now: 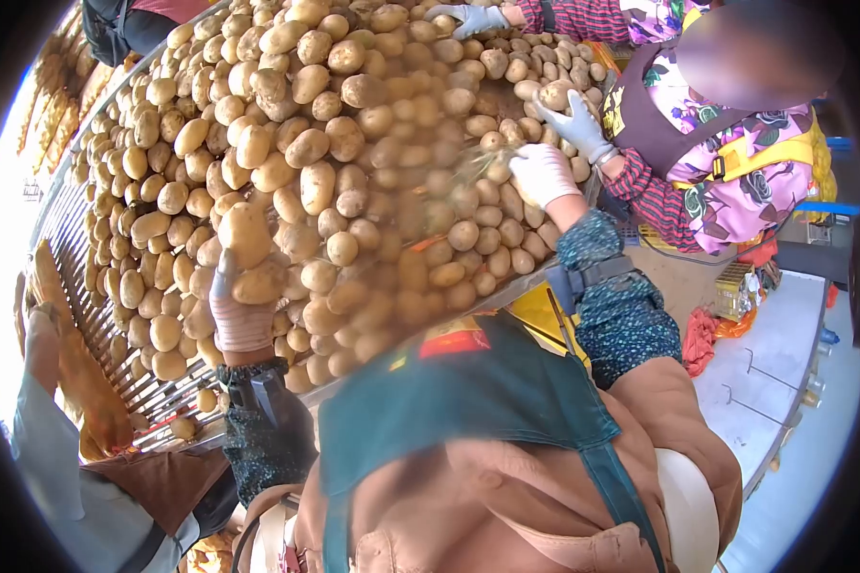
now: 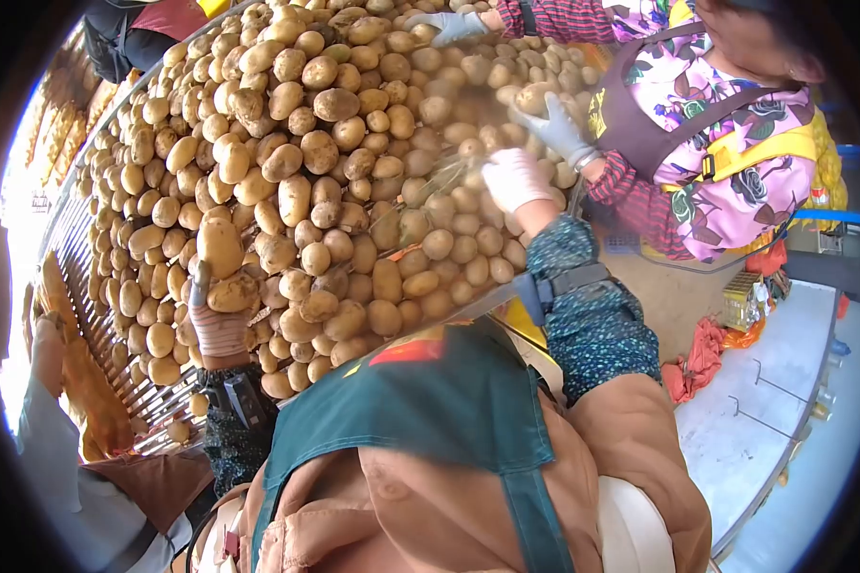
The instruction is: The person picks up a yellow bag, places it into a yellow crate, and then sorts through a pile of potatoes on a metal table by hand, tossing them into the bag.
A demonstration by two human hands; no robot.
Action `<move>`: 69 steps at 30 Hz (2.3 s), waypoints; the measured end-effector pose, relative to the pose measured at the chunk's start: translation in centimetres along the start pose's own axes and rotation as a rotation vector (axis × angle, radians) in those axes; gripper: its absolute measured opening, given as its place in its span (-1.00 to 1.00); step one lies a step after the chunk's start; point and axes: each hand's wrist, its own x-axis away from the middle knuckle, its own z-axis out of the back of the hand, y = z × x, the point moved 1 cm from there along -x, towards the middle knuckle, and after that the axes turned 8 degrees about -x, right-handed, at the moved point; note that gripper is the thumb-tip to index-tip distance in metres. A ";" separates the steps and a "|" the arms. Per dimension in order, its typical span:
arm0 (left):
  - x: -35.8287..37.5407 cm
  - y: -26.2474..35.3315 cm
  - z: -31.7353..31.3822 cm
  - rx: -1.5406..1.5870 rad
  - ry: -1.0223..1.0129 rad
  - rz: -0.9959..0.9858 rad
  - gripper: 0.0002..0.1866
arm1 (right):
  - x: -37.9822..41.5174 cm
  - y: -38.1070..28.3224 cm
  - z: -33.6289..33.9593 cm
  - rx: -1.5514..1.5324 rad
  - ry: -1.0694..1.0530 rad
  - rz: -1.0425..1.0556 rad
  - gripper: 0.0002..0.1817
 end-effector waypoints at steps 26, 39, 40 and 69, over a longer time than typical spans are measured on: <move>7.0 -5.7 0.0 0.125 -0.077 0.007 -0.01 | 4.8 -25.1 -3.0 -0.298 -0.871 0.578 -0.77; 18.3 -2.1 11.6 0.154 -0.026 -0.093 -0.09 | -1.4 -13.0 -3.6 -0.617 -0.590 0.197 -0.54; 20.5 -2.0 13.6 0.143 -0.019 -0.080 -0.09 | -2.3 -11.8 -4.3 -0.465 -0.591 0.200 -0.56; 16.7 2.5 -5.5 -0.343 0.067 -0.234 -0.22 | 0.4 -15.6 -1.8 -0.021 -0.711 -0.115 -0.49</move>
